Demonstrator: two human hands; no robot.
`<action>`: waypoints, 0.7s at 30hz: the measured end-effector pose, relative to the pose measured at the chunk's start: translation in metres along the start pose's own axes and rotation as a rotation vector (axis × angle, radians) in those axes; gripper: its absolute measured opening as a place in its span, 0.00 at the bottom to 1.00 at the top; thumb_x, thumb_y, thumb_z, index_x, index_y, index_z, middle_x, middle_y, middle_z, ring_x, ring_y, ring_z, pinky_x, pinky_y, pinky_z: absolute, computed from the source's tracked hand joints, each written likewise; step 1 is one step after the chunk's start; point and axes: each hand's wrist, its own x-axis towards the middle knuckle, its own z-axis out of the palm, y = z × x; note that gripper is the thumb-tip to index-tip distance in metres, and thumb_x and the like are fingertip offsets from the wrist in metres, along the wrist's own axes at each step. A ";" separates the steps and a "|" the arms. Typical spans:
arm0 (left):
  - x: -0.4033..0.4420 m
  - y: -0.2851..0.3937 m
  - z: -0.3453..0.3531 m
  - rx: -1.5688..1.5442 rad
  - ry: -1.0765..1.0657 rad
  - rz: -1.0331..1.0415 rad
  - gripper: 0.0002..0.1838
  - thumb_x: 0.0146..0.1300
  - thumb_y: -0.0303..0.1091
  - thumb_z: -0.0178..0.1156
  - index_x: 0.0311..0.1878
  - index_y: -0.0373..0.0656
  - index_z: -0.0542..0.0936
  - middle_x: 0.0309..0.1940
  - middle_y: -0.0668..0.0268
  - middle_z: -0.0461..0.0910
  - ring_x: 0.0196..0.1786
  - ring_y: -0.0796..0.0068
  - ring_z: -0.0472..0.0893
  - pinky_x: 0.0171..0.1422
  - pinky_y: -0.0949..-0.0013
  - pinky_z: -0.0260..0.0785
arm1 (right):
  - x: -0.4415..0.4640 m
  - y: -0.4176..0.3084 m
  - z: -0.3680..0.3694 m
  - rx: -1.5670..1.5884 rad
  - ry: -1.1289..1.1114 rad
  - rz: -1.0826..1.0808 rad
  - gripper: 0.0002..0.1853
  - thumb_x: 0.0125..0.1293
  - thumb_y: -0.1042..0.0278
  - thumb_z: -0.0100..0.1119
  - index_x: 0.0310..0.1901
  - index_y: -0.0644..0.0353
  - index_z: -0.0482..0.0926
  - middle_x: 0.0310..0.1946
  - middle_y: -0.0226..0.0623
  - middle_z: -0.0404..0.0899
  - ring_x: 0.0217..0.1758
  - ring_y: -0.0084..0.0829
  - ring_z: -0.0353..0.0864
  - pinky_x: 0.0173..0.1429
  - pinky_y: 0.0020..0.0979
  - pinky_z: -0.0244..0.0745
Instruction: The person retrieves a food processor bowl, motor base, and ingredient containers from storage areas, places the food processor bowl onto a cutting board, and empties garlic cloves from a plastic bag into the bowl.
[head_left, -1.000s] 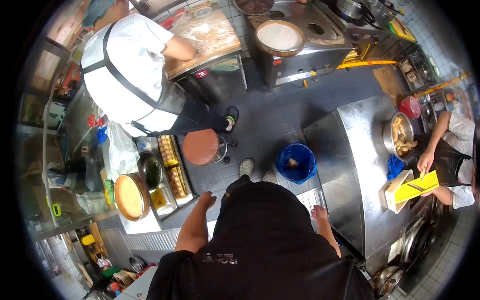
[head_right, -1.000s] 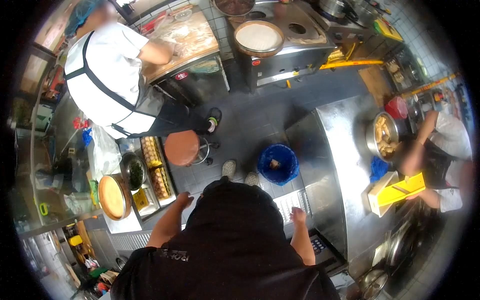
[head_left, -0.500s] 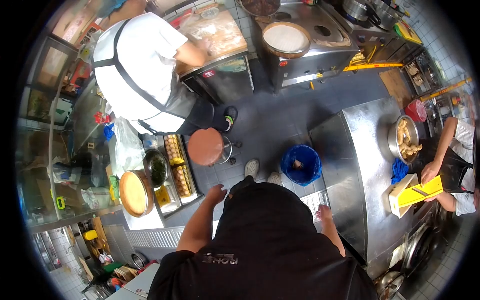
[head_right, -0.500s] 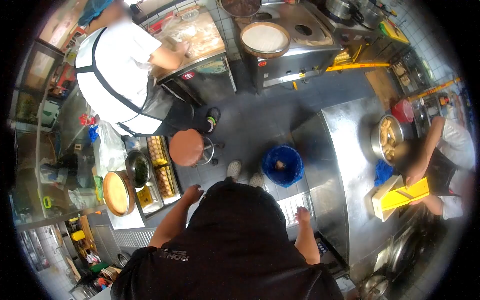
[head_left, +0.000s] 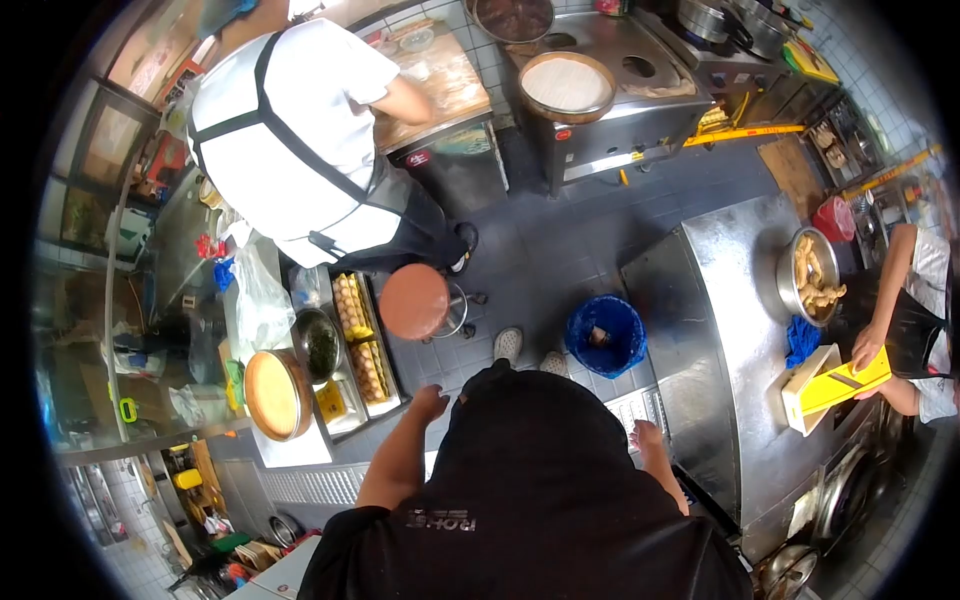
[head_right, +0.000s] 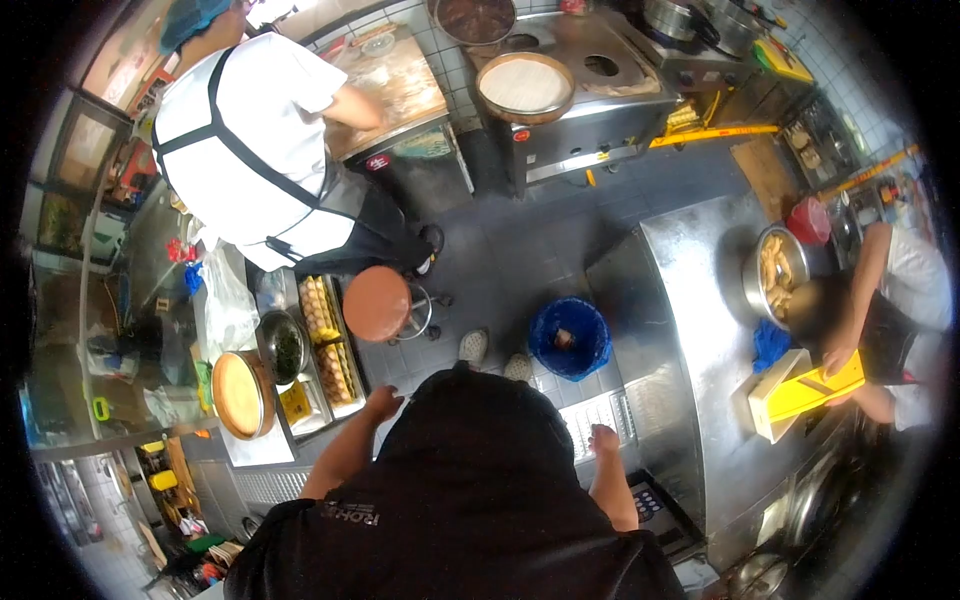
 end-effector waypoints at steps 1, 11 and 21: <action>-0.003 -0.001 0.003 0.001 -0.010 -0.021 0.28 0.63 0.47 0.62 0.60 0.36 0.79 0.56 0.45 0.81 0.63 0.45 0.77 0.69 0.53 0.69 | 0.004 0.001 -0.004 -0.052 -0.024 0.048 0.08 0.68 0.65 0.56 0.40 0.59 0.80 0.27 0.37 0.78 0.24 0.30 0.79 0.25 0.33 0.75; -0.008 0.015 0.005 -0.023 -0.041 -0.036 0.27 0.65 0.47 0.61 0.61 0.39 0.78 0.58 0.47 0.80 0.63 0.47 0.78 0.68 0.53 0.70 | 0.017 0.004 -0.011 -0.103 -0.106 0.026 0.07 0.67 0.61 0.56 0.37 0.54 0.77 0.25 0.28 0.73 0.25 0.25 0.76 0.26 0.28 0.71; 0.012 0.025 0.009 -0.037 -0.035 -0.002 0.27 0.64 0.48 0.62 0.60 0.39 0.79 0.57 0.48 0.81 0.61 0.47 0.79 0.66 0.53 0.71 | 0.020 -0.014 -0.009 0.004 -0.097 -0.064 0.18 0.68 0.57 0.58 0.55 0.57 0.78 0.38 0.33 0.80 0.36 0.29 0.83 0.34 0.32 0.77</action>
